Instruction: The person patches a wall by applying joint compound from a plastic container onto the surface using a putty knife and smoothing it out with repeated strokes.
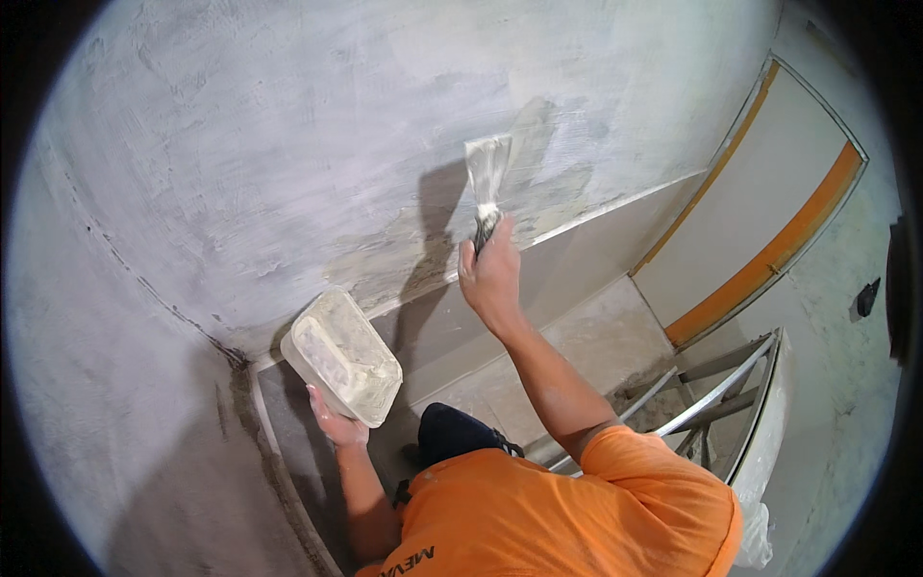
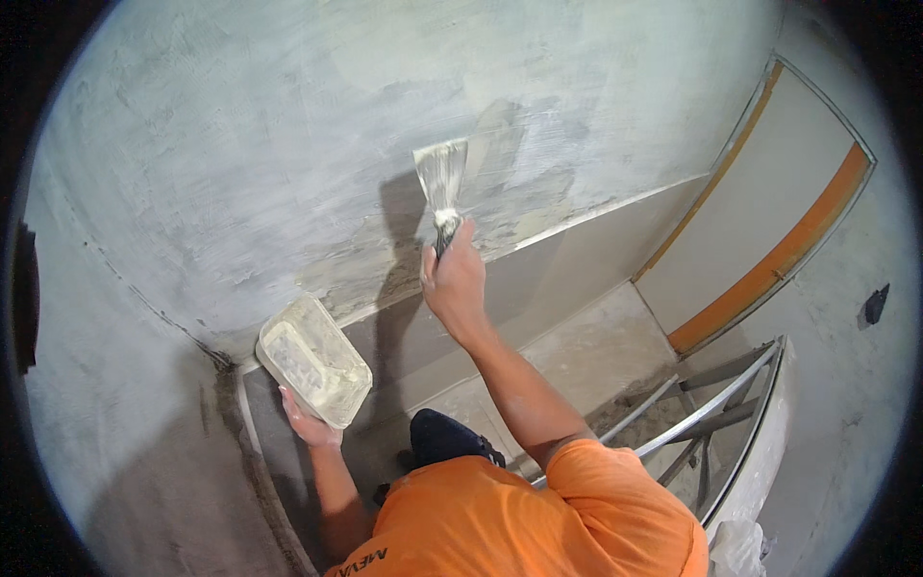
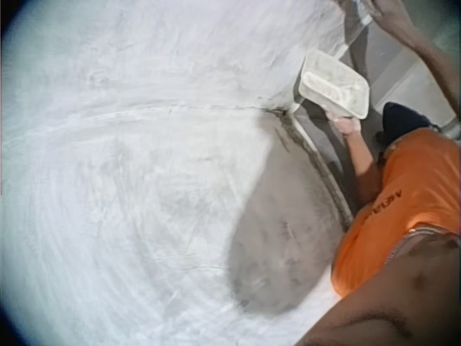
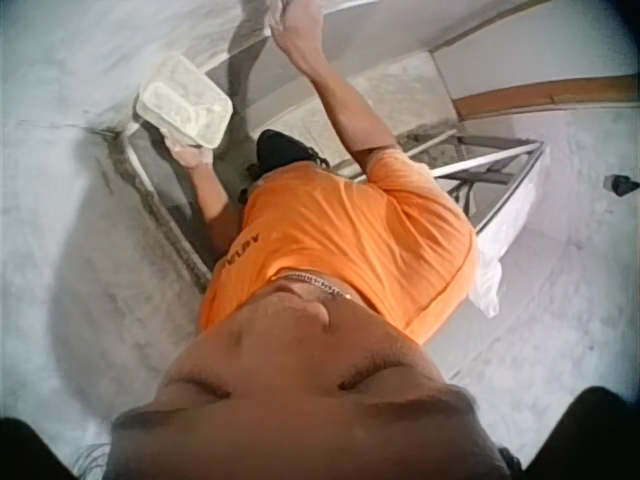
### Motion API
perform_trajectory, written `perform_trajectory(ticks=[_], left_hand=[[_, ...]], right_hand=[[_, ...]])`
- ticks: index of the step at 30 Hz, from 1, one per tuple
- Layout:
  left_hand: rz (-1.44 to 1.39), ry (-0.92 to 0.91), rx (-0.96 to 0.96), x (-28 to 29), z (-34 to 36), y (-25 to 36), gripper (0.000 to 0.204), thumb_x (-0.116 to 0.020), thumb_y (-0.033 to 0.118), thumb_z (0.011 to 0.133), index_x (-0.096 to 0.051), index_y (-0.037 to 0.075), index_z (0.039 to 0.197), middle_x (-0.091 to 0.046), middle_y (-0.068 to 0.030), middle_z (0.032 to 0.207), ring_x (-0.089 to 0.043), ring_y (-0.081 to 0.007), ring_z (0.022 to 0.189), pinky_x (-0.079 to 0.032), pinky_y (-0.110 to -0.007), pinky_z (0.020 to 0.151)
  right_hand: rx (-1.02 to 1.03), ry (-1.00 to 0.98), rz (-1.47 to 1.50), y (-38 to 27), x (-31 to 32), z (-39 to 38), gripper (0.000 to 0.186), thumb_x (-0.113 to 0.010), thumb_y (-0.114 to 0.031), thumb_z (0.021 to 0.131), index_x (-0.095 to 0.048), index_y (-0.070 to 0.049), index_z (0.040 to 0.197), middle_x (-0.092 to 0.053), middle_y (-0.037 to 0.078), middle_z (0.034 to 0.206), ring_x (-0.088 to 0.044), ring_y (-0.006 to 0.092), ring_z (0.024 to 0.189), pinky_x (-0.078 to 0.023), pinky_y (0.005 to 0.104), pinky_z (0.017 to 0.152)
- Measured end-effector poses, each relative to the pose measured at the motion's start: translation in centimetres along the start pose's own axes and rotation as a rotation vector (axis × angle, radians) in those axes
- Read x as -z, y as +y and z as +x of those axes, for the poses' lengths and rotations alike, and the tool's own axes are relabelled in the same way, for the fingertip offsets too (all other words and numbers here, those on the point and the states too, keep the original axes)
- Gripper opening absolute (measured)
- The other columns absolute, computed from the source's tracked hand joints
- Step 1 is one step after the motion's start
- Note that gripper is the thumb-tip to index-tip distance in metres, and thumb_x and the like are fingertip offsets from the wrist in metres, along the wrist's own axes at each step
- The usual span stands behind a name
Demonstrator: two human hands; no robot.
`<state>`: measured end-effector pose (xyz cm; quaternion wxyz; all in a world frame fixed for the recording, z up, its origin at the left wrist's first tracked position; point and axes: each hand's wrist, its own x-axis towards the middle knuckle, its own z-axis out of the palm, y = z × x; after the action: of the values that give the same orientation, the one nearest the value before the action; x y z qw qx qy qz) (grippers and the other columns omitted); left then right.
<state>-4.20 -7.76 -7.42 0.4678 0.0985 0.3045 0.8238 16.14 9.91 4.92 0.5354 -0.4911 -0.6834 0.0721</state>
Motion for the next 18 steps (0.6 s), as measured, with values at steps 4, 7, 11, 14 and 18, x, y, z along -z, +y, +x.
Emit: perform_trajectory(ticks=[4, 7, 11, 14, 18], left_hand=[[0.010, -0.018, 0.008, 1.2, -0.1, 0.8, 0.074, -0.044, 0.057, 0.098, -0.029, 0.008, 0.152, -0.035, -0.0147, 0.153, -0.041, -0.0352, 0.137, -0.039, -0.052, 0.110], [0.002, -0.014, -0.068, 0.8, -0.3, 1.4, 0.074, -0.045, 0.057, 0.097, -0.030, 0.009, 0.151, -0.037, -0.0148, 0.151, -0.042, -0.0357, 0.136, -0.040, -0.051, 0.109], [0.028, 0.041, -0.035, -0.2, 0.3, 0.5, 0.077, -0.045, 0.058, 0.097, -0.029, 0.007, 0.151, -0.038, -0.0147, 0.150, -0.042, -0.0361, 0.136, -0.040, -0.051, 0.110], [0.004, -0.060, 0.013, 0.4, 0.6, -0.4, 0.074, -0.043, 0.056, 0.098, -0.030, 0.007, 0.151, -0.039, -0.0140, 0.150, -0.043, -0.0353, 0.135, -0.040, -0.051, 0.109], [0.025, -0.051, 0.031, -1.4, 0.1, 0.1, 0.071, -0.039, 0.055, 0.100, -0.030, 0.007, 0.152, -0.038, -0.0132, 0.151, -0.044, -0.0344, 0.134, -0.041, -0.049, 0.109]], right_hand=[[0.079, -0.135, -0.226, 4.2, -3.7, -2.1, 0.048, -0.057, -0.008, 0.087, -0.036, 0.012, 0.126, -0.059, 0.030, 0.082, -0.060, 0.0505, 0.081, -0.049, 0.0517, 0.072], [-0.046, -0.304, -0.212, 6.5, -4.5, -6.2, 0.036, -0.055, -0.009, 0.088, -0.038, 0.006, 0.116, -0.060, 0.032, 0.085, -0.059, 0.0525, 0.084, -0.048, 0.0551, 0.074], [-0.232, -0.470, -0.237, 7.6, -0.4, -9.5, 0.038, -0.060, -0.011, 0.087, -0.035, 0.000, 0.113, -0.060, 0.034, 0.085, -0.057, 0.0561, 0.086, -0.045, 0.0595, 0.074], [-0.300, -0.356, -0.188, 5.1, 2.2, -8.0, 0.046, -0.064, -0.010, 0.086, -0.034, 0.004, 0.118, -0.062, 0.033, 0.087, -0.059, 0.0538, 0.086, -0.045, 0.0593, 0.073], [0.084, -0.082, -0.153, 0.8, 2.7, -0.8, 0.049, -0.063, -0.009, 0.086, -0.033, 0.008, 0.122, -0.061, 0.033, 0.084, -0.059, 0.0531, 0.082, -0.047, 0.0569, 0.068]])
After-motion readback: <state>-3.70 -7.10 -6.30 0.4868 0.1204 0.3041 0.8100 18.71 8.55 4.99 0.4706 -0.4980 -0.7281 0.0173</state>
